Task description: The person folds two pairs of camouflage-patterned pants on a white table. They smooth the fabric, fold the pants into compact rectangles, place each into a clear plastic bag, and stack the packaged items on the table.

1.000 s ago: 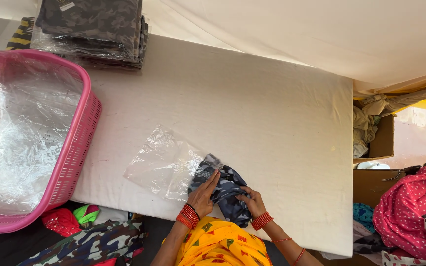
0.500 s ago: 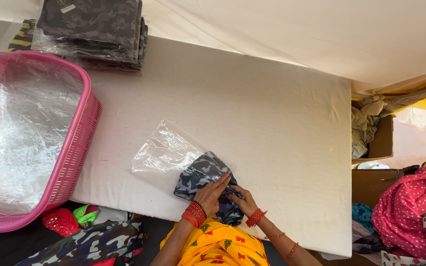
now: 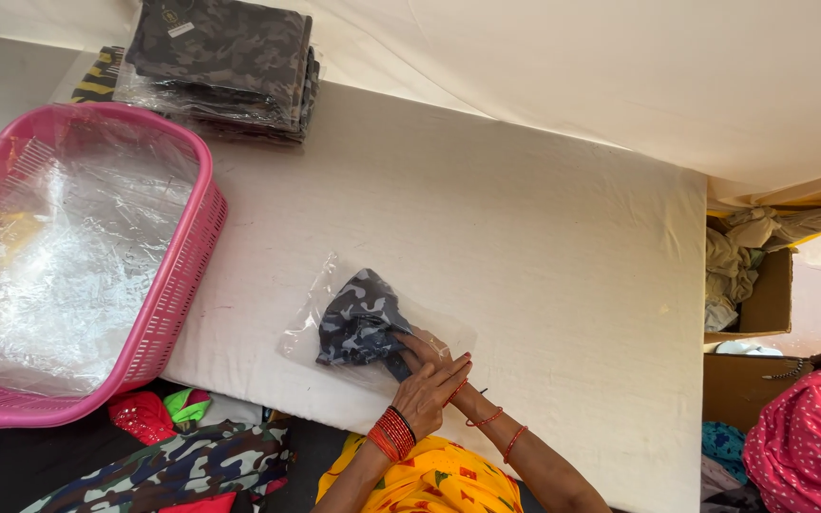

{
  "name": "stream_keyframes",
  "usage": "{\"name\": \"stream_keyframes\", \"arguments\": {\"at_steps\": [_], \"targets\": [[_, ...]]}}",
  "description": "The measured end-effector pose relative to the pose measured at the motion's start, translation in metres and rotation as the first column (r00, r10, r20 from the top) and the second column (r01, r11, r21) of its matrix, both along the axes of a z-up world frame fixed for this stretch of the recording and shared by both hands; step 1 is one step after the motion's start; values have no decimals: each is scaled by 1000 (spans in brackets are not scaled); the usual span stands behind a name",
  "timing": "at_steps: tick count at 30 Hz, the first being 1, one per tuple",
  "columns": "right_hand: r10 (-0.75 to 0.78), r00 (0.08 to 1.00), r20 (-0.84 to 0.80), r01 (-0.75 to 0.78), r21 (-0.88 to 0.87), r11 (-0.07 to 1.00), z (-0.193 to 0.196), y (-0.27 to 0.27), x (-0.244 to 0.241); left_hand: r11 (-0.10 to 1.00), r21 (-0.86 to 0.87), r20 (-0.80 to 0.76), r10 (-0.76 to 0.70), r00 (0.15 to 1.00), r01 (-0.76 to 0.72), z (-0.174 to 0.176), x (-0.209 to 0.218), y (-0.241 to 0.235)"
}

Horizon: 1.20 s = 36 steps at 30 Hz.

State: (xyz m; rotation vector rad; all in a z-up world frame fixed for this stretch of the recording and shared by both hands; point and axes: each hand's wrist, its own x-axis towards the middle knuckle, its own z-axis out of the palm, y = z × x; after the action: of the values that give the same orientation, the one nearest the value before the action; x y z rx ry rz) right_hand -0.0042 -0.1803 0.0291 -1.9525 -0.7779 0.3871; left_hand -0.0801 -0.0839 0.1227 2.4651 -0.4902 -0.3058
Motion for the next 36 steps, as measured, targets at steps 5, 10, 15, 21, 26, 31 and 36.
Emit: {"name": "stream_keyframes", "arguments": {"at_steps": [5,10,15,21,26,31,36], "targets": [[123,982,146,-77,-288,955,26,21,30,996,-87,172,17,985,-2,-8,-9,-8],[81,978,190,0,-393,920,48,3,42,994,-113,76,8,997,0,-19,-11,-12],[-136,990,31,137,-22,990,-53,-42,44,991,-98,32,89,996,-85,-37,-10,-20],[-267,933,-241,177,-338,924,-29,-37,46,997,70,-210,45,977,-31,-42,-12,-29],[-409,911,-53,402,-115,908,-31,-29,46,995,45,-144,95,985,-89,-23,-9,-30],[-522,781,343,579,-85,810,-62,-33,23,993,45,-159,111,981,-105,-40,-7,-34],[-81,795,601,379,-388,840,-110,-63,10,985,-72,15,160,987,-158,-55,-3,-44]]}}
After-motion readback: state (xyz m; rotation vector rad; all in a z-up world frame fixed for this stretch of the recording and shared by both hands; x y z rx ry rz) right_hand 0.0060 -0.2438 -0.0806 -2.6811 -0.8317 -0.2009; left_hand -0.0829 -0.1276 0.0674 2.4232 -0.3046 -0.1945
